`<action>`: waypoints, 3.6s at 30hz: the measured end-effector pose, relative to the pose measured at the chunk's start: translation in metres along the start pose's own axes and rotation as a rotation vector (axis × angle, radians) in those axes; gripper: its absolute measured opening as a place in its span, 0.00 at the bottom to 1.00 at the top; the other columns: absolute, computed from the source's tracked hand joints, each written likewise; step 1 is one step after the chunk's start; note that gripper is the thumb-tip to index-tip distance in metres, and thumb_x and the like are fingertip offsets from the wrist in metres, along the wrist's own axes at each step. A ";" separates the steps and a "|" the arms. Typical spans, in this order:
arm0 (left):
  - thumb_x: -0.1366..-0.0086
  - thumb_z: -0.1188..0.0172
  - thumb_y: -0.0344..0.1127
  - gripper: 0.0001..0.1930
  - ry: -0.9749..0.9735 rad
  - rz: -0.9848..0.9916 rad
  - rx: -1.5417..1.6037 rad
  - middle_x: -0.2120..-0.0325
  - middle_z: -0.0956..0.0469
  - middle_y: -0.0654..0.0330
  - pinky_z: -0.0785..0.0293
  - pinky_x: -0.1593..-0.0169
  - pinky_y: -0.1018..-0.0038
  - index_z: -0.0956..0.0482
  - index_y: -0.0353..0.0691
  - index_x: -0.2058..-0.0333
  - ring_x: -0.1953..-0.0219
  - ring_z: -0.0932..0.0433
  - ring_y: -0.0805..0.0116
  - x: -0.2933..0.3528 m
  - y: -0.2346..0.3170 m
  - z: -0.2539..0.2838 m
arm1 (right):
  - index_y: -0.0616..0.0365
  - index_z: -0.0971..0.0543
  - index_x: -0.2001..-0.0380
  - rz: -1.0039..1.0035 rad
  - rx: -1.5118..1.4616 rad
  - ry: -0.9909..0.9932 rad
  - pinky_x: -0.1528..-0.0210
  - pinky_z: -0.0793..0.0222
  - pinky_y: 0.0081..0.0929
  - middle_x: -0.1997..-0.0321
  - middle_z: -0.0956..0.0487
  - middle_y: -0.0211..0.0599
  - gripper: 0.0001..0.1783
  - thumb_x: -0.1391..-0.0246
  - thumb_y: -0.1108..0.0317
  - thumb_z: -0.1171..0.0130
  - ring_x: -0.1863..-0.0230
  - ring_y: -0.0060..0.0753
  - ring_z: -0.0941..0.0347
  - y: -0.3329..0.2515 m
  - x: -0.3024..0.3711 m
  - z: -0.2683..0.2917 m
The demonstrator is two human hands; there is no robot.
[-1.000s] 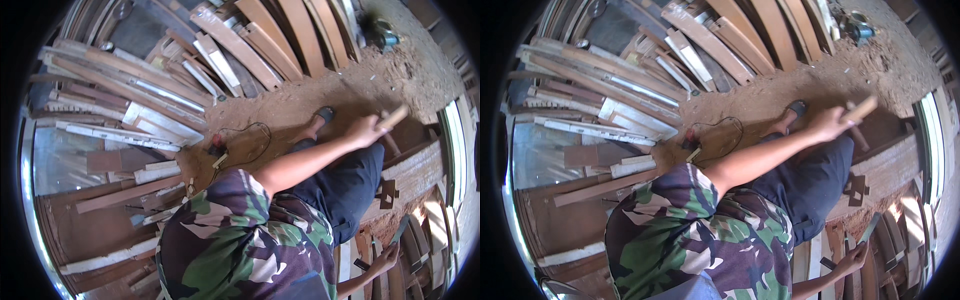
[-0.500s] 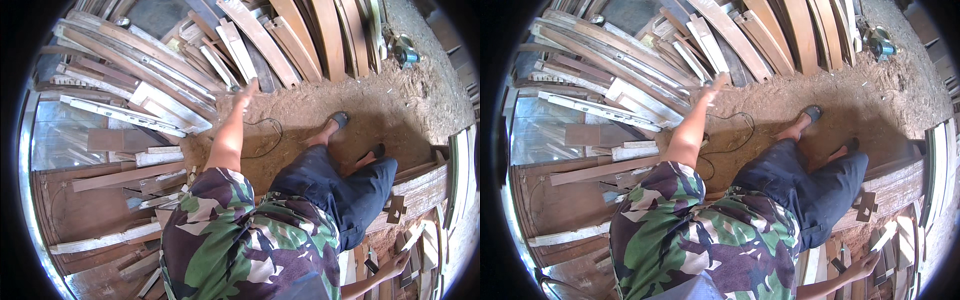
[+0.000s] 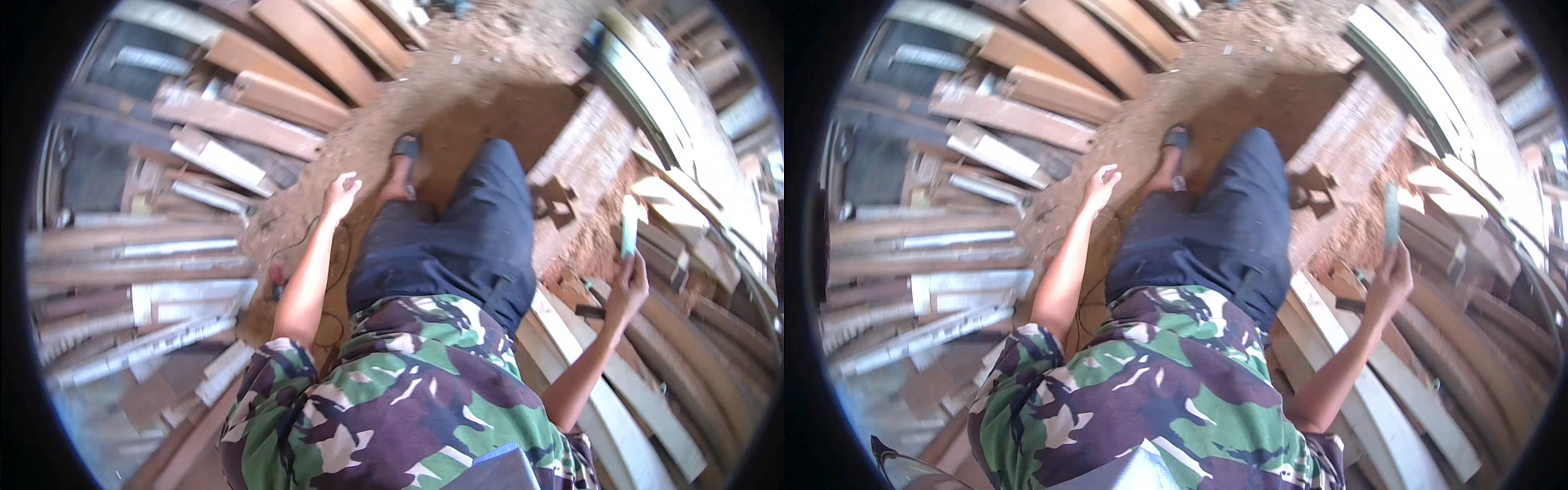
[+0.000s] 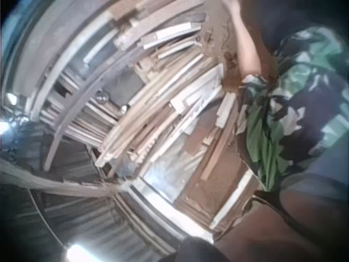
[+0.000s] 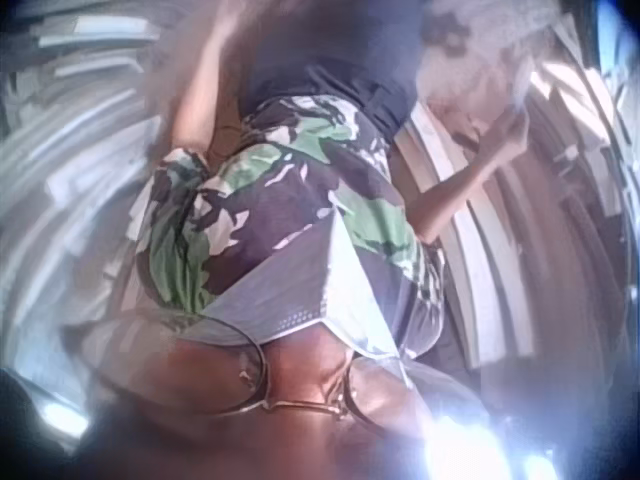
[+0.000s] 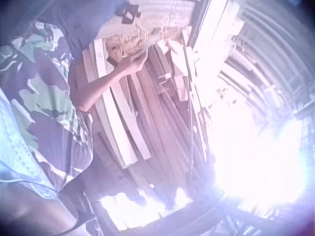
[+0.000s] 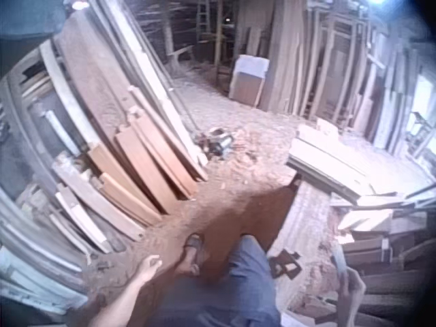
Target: The person uses a marking gauge to scribe lines on wood pieces and checks measurements with a metal ruler. They sort through and handle several wood planks on a workbench.
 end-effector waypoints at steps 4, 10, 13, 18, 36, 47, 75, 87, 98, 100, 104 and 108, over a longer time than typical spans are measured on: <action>0.35 0.30 0.44 0.22 -0.022 -0.640 -0.115 0.46 0.19 0.50 0.30 0.33 0.58 0.16 0.43 0.44 0.38 0.24 0.50 0.042 0.202 -0.070 | 0.59 0.16 0.45 -0.088 -0.023 0.025 0.71 0.36 0.29 0.77 0.30 0.33 0.16 0.27 0.63 0.43 0.73 0.21 0.36 -0.009 0.021 0.018; 0.44 0.23 0.49 0.39 -0.411 -1.037 -0.317 0.40 0.27 0.47 0.33 0.29 0.53 0.24 0.46 0.35 0.32 0.33 0.42 0.118 0.362 -0.175 | 0.56 0.16 0.45 -0.136 0.014 0.091 0.68 0.33 0.32 0.76 0.26 0.41 0.16 0.28 0.62 0.43 0.74 0.24 0.34 0.018 0.052 0.023; 0.50 0.19 0.50 0.47 -0.277 -1.345 -0.633 0.36 0.29 0.44 0.35 0.29 0.46 0.27 0.49 0.31 0.31 0.33 0.40 0.124 0.377 -0.229 | 0.55 0.16 0.45 -0.182 0.011 0.089 0.66 0.30 0.35 0.74 0.21 0.46 0.16 0.28 0.62 0.43 0.74 0.29 0.29 0.015 0.067 0.028; 0.53 0.18 0.52 0.39 -0.429 -1.241 -0.975 0.36 0.26 0.46 0.31 0.33 0.44 0.18 0.44 0.43 0.33 0.29 0.45 0.126 0.395 -0.272 | 0.56 0.15 0.46 -0.256 0.010 0.066 0.67 0.30 0.35 0.75 0.22 0.46 0.15 0.28 0.63 0.43 0.75 0.31 0.28 0.020 0.084 0.033; 0.34 0.36 0.36 0.41 -1.077 -0.140 1.415 0.34 0.30 0.49 0.31 0.27 0.67 0.42 0.35 0.26 0.34 0.27 0.59 0.141 0.400 -0.072 | 0.58 0.14 0.46 0.060 -0.336 -0.114 0.71 0.35 0.25 0.76 0.22 0.33 0.14 0.30 0.67 0.39 0.74 0.14 0.34 -0.097 0.064 0.044; 0.38 0.29 0.38 0.47 -0.724 -0.472 1.280 0.27 0.43 0.38 0.42 0.21 0.55 0.48 0.41 0.25 0.25 0.38 0.45 0.201 0.394 -0.005 | 0.40 0.11 0.47 0.467 -0.180 -0.220 0.73 0.34 0.37 0.81 0.24 0.41 0.15 0.36 0.63 0.32 0.83 0.36 0.32 -0.164 0.057 0.043; 0.45 0.26 0.42 0.58 -0.351 -0.714 1.064 0.22 0.66 0.31 0.55 0.18 0.56 0.53 0.39 0.21 0.18 0.64 0.43 0.240 0.362 0.061 | 0.54 0.14 0.42 0.923 -0.343 -0.434 0.71 0.31 0.34 0.74 0.18 0.42 0.25 0.43 0.79 0.35 0.78 0.33 0.25 -0.223 0.038 0.035; 0.46 0.22 0.44 0.52 -0.360 -0.680 1.114 0.27 0.49 0.52 0.39 0.26 0.55 0.52 0.51 0.31 0.26 0.40 0.49 0.234 0.363 0.061 | 0.54 0.14 0.42 0.920 -0.304 -0.450 0.69 0.27 0.33 0.73 0.15 0.42 0.23 0.42 0.79 0.36 0.75 0.33 0.19 -0.227 0.039 0.035; 0.46 0.24 0.47 0.55 -0.344 -0.665 1.050 0.29 0.49 0.48 0.37 0.28 0.59 0.54 0.49 0.29 0.27 0.41 0.52 0.230 0.361 0.061 | 0.54 0.12 0.45 0.895 -0.316 -0.448 0.72 0.28 0.34 0.74 0.16 0.41 0.20 0.40 0.76 0.35 0.77 0.32 0.21 -0.225 0.038 0.028; 0.46 0.23 0.47 0.54 -0.354 -0.665 1.023 0.29 0.46 0.51 0.35 0.30 0.59 0.53 0.50 0.30 0.28 0.38 0.52 0.228 0.361 0.061 | 0.51 0.11 0.49 0.855 -0.332 -0.423 0.74 0.28 0.34 0.74 0.15 0.39 0.16 0.41 0.71 0.32 0.79 0.34 0.21 -0.224 0.039 0.027; 0.42 0.26 0.44 0.48 -0.381 -0.714 1.140 0.27 0.46 0.47 0.36 0.27 0.53 0.50 0.48 0.31 0.26 0.39 0.49 0.224 0.361 0.049 | 0.51 0.10 0.49 0.852 -0.341 -0.400 0.74 0.29 0.33 0.75 0.15 0.38 0.16 0.41 0.71 0.32 0.79 0.33 0.22 -0.218 0.037 0.025; 0.37 0.29 0.39 0.37 -0.442 -0.679 1.227 0.29 0.41 0.41 0.32 0.28 0.51 0.42 0.42 0.35 0.27 0.35 0.44 0.215 0.381 0.029 | 0.51 0.10 0.49 0.796 -0.268 -0.359 0.74 0.30 0.31 0.74 0.14 0.38 0.16 0.41 0.70 0.31 0.80 0.31 0.23 -0.200 0.029 0.032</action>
Point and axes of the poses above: each hand's wrist, its own x-axis away from the middle knuckle, its own z-axis out of the back of the hand, y = z × x, the point moved 1 cm from there along -x, towards the middle knuckle
